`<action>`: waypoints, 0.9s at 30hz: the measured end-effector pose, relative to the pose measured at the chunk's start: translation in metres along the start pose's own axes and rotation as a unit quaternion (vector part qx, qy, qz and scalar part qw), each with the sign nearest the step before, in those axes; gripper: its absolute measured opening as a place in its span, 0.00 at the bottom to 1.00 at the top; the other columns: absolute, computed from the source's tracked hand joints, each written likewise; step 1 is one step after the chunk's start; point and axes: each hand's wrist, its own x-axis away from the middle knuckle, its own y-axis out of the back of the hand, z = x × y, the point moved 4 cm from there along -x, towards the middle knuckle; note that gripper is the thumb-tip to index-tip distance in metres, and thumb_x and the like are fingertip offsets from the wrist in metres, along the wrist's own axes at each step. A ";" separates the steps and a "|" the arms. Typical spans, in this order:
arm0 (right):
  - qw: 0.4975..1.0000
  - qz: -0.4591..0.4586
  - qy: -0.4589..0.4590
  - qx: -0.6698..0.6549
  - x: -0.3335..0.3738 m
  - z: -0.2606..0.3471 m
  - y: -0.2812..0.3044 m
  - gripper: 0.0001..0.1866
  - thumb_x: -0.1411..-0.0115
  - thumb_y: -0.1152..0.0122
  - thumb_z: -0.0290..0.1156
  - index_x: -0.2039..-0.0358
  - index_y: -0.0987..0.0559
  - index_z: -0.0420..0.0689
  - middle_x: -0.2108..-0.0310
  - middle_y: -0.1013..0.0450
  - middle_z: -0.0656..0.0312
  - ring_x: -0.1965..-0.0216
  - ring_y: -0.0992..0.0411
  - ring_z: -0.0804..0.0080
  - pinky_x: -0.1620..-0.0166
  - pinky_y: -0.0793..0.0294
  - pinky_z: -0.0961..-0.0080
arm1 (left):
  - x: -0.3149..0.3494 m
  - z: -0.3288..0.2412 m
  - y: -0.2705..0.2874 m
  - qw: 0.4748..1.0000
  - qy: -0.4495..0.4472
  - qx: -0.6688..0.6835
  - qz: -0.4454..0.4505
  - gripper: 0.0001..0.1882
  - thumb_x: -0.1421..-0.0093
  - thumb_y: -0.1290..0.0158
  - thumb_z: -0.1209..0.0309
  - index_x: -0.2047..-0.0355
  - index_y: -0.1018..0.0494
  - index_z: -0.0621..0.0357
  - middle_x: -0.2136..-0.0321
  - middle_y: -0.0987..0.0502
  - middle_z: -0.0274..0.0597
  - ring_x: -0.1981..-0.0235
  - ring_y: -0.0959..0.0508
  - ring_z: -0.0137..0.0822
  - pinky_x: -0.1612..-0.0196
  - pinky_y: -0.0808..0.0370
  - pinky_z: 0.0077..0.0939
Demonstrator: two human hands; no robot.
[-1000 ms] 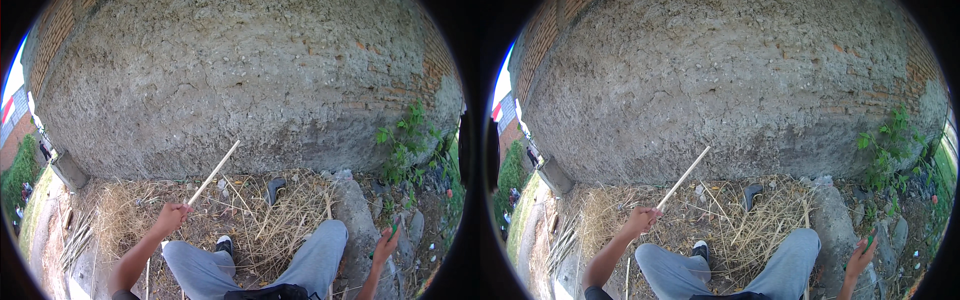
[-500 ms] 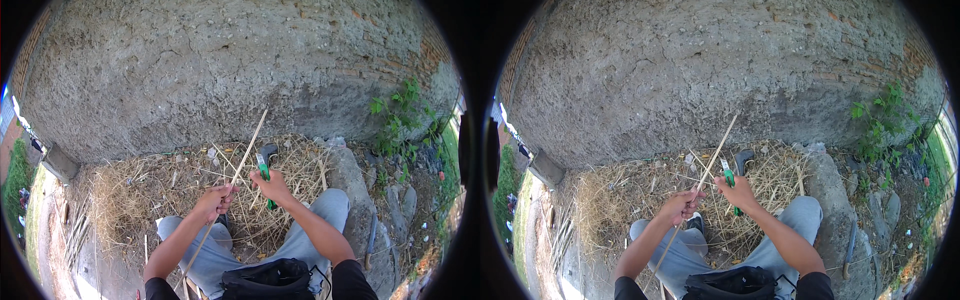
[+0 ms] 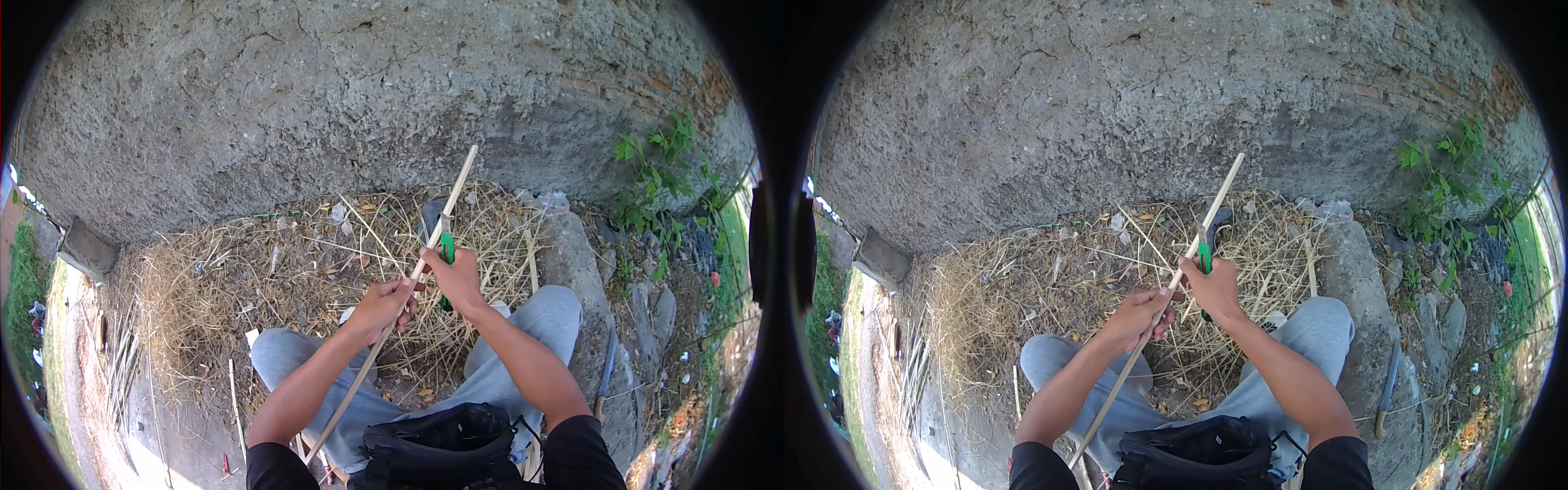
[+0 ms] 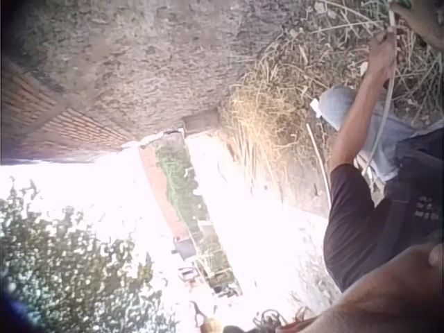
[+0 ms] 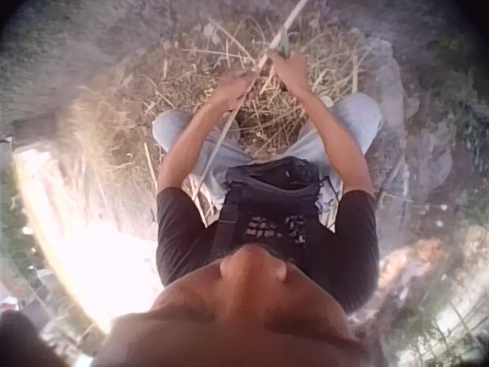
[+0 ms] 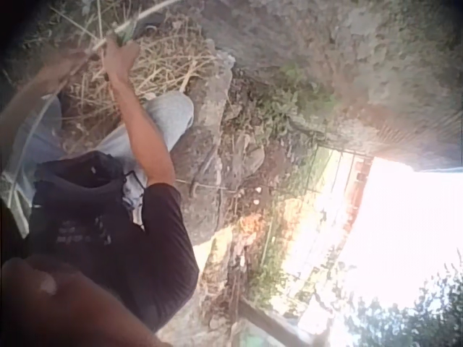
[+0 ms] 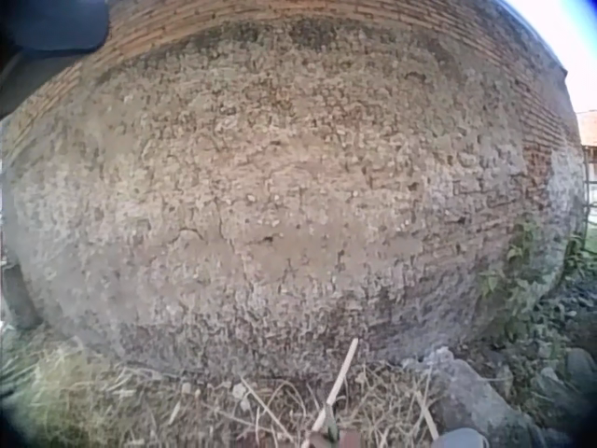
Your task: The person trims and scrapes wooden sticks using a utility knife and a machete before placing the tools down.
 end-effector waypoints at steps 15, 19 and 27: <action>0.988 0.034 -0.050 -0.145 -0.025 -0.001 0.039 0.19 0.32 0.50 0.27 0.42 0.33 0.34 0.65 0.29 0.60 0.73 0.34 0.79 0.72 0.32 0.78 | 0.029 0.021 0.013 0.997 0.006 0.083 -0.010 0.18 0.26 0.60 0.60 0.57 0.29 0.64 0.80 0.35 0.29 0.87 0.42 0.18 0.86 0.46 0.15; 0.977 0.043 -0.086 -0.188 -0.014 0.029 0.054 0.10 0.27 0.60 0.27 0.49 0.35 0.39 0.59 0.29 0.57 0.70 0.32 0.75 0.67 0.27 0.76 | 0.032 0.019 0.018 0.996 0.002 0.084 -0.038 0.18 0.26 0.60 0.60 0.57 0.29 0.65 0.80 0.36 0.29 0.87 0.42 0.19 0.86 0.46 0.15; 0.978 0.084 -0.103 -0.162 -0.024 0.003 0.076 0.10 0.28 0.59 0.25 0.51 0.31 0.36 0.62 0.29 0.57 0.69 0.30 0.75 0.65 0.26 0.77 | 0.031 0.012 0.017 0.994 0.001 0.102 -0.030 0.17 0.26 0.61 0.60 0.57 0.29 0.61 0.81 0.38 0.27 0.86 0.43 0.18 0.85 0.44 0.15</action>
